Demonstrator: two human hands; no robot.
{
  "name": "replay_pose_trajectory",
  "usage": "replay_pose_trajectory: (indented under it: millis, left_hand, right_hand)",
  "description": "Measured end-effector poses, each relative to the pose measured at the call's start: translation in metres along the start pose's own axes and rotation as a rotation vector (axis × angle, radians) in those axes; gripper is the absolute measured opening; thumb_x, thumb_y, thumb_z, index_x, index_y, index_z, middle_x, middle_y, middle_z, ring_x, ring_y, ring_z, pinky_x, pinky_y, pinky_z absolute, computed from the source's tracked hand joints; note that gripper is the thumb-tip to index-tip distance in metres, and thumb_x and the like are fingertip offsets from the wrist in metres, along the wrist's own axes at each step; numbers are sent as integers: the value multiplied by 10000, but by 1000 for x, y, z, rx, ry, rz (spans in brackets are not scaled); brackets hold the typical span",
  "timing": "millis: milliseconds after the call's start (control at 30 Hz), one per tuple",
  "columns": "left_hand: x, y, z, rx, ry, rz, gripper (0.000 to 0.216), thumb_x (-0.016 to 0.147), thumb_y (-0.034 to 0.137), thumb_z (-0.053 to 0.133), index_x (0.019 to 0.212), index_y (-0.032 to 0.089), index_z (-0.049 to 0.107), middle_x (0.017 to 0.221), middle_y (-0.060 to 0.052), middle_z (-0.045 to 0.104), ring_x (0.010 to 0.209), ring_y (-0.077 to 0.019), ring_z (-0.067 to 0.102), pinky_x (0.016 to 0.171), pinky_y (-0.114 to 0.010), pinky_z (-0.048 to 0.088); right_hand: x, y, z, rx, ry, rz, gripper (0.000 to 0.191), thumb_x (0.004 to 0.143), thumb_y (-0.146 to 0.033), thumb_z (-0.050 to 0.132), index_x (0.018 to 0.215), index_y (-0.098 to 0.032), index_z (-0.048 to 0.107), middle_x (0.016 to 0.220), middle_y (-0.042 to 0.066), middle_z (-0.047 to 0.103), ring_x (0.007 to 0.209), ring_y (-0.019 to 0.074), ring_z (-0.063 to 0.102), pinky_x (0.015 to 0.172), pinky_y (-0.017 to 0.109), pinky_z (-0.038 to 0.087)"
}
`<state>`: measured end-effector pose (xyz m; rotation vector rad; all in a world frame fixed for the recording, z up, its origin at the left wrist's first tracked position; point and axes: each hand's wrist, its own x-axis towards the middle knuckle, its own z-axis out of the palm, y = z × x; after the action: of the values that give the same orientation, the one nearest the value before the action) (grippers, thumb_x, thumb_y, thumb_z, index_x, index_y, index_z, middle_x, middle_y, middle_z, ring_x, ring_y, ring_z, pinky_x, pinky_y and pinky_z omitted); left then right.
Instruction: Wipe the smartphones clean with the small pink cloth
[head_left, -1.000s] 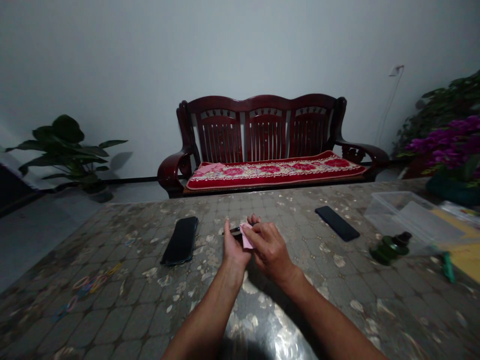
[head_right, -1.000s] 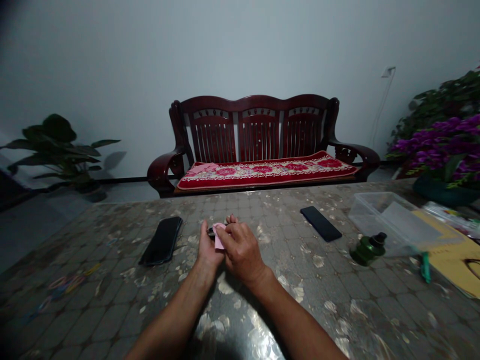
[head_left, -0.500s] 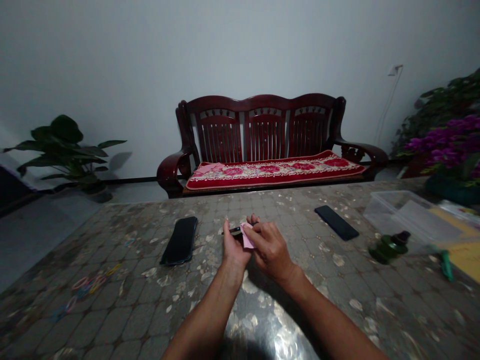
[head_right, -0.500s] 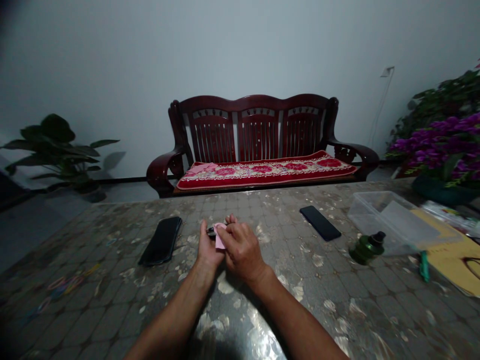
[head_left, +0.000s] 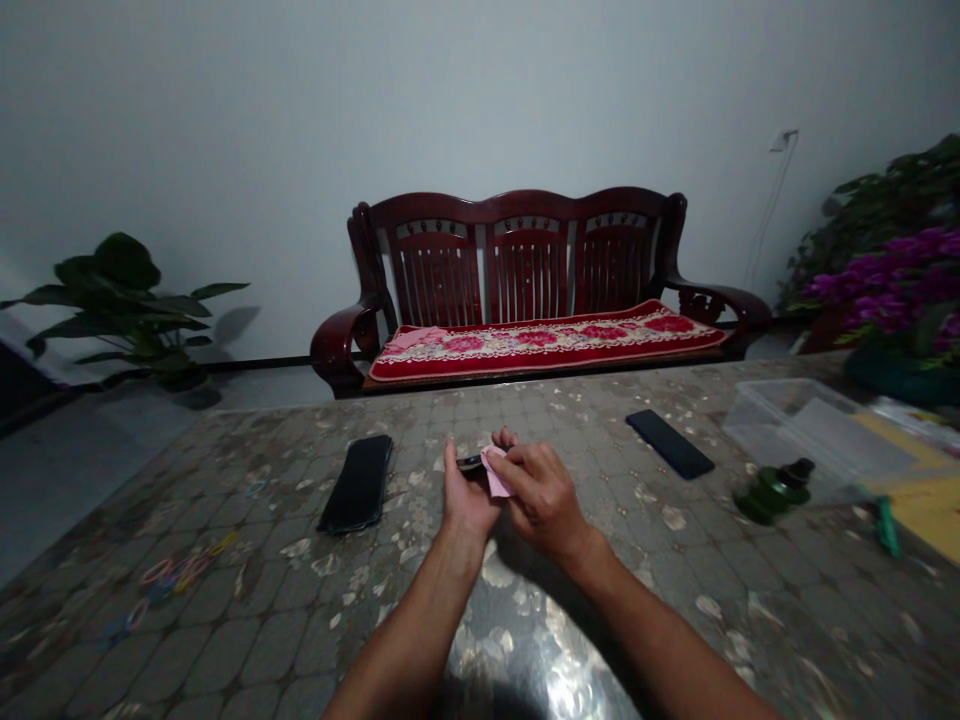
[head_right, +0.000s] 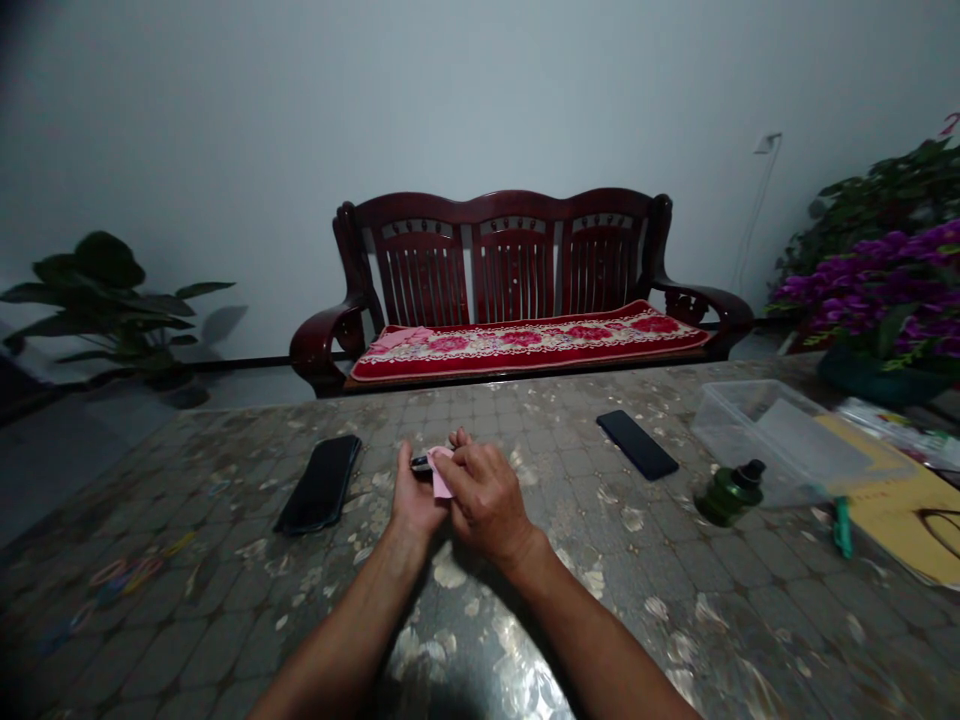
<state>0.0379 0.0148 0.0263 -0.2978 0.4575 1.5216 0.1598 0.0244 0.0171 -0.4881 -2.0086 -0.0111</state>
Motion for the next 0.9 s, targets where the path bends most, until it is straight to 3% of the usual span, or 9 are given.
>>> replay_pose_trajectory:
  millis: [300, 700, 900]
  left_hand:
    - [-5, 6, 5, -33, -106, -27, 598, 974, 574, 455, 1175, 37, 625, 922, -173, 701, 835, -254, 724, 756, -371, 628]
    - [-9, 16, 12, 35, -125, -5, 545, 995, 570, 447, 1135, 99, 685, 994, -170, 731, 904, -266, 729, 783, -376, 610]
    - [-12, 19, 16, 119, -185, -2, 640, 1008, 592, 393, 1330, 74, 589, 1106, -195, 724, 978, -278, 725, 832, -396, 601]
  right_hand:
    - [-3, 9, -6, -1, 58, -18, 609, 861, -64, 474, 1433, -256, 552, 936, 71, 637, 832, 212, 566, 726, 340, 474]
    - [0, 10, -12, 39, 83, -24, 595, 835, -44, 474, 1375, -260, 596, 905, 53, 624, 799, 204, 554, 690, 335, 457]
    - [-2, 10, -10, 68, 79, -54, 603, 832, -37, 482, 1389, -249, 576, 898, 57, 613, 788, 211, 535, 675, 331, 440]
